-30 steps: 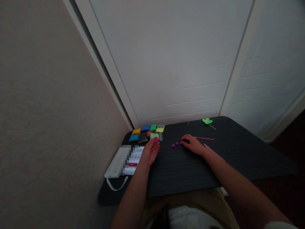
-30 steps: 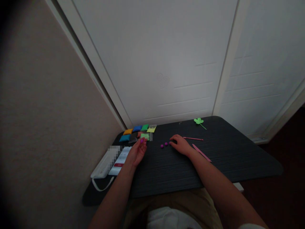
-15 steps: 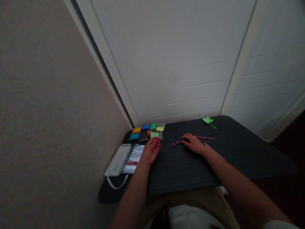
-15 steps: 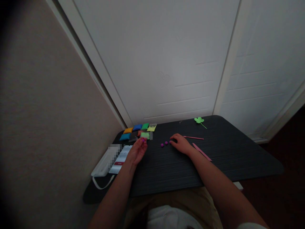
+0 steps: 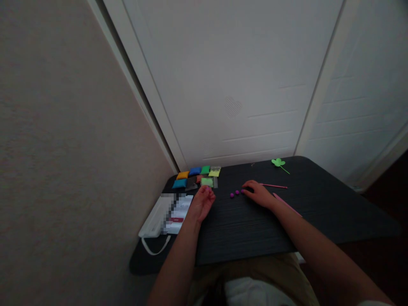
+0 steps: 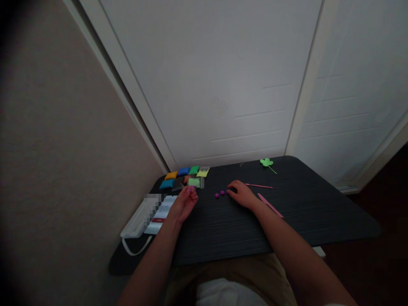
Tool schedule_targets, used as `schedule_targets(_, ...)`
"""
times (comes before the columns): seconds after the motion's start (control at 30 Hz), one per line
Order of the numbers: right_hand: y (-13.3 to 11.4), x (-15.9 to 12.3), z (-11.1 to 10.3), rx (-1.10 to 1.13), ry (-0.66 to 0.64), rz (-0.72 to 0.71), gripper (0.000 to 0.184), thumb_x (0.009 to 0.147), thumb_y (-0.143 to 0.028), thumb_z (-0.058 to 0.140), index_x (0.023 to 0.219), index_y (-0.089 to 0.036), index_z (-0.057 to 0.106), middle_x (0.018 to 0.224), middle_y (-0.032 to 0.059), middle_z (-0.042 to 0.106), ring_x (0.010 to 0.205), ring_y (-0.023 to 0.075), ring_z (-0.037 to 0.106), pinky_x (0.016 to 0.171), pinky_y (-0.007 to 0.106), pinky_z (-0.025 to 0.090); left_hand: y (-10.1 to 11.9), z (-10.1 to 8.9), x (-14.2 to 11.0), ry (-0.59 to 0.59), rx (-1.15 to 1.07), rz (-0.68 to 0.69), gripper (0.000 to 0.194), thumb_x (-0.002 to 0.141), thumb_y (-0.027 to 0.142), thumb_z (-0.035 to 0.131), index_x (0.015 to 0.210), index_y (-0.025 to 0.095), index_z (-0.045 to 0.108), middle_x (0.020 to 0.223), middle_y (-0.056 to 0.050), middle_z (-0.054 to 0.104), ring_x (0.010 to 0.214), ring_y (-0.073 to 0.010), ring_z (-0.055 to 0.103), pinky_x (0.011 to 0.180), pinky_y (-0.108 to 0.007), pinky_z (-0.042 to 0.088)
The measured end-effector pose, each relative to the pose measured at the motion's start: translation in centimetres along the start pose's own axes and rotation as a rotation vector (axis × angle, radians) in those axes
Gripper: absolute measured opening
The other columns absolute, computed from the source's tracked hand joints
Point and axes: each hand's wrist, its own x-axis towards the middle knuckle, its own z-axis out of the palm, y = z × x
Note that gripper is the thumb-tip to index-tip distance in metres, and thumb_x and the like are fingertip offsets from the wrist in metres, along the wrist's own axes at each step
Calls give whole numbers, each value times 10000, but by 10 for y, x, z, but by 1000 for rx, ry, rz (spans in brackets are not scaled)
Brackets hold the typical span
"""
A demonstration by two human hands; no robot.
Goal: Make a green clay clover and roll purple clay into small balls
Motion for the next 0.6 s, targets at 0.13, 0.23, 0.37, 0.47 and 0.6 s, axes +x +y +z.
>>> schedule_targets(0.13, 0, 0, 1, -2, -5, 1, 263, 777, -357, 483, 955, -199, 594, 1008, 59, 558, 965, 169, 508, 886, 329, 371, 0, 0, 0, 43, 31, -57, 211, 730, 107, 567, 940, 130, 569, 851, -44, 617, 717, -77, 575, 689, -214, 476)
schedule_targets(0.23, 1, 0, 1, -3, -6, 2, 270, 781, -359, 476, 966, -196, 587, 1013, 59, 554, 969, 166, 504, 891, 325, 369, 1, 0, 1, 63, 33, -83, 259, 761, 149, 539, 1018, 113, 553, 937, -81, 619, 752, -90, 585, 715, -227, 483)
schedule_targets(0.37, 1, 0, 1, -1, -7, 7, 274, 784, -367, 471, 964, -196, 586, 1014, 59, 553, 972, 164, 501, 900, 324, 362, 2, 1, 1, 77, 28, -68, 249, 751, 125, 546, 999, 119, 564, 944, -74, 620, 781, -93, 588, 732, -222, 480)
schedule_targets(0.47, 2, 0, 2, 2, -9, 10, 269, 781, -368, 474, 958, -199, 588, 1016, 58, 552, 970, 163, 502, 896, 322, 365, 1, -1, 1, 100, 22, -18, 210, 700, 56, 580, 896, 133, 588, 882, -40, 624, 777, -84, 587, 734, -209, 473)
schedule_targets(0.6, 2, 1, 3, 5, -6, 16, 263, 777, -360, 480, 957, -200, 587, 1018, 58, 551, 972, 165, 502, 896, 324, 365, -1, -4, 1, 64, -8, 3, 144, 690, 48, 585, 805, 134, 584, 782, -14, 602, 707, -69, 569, 680, -202, 468)
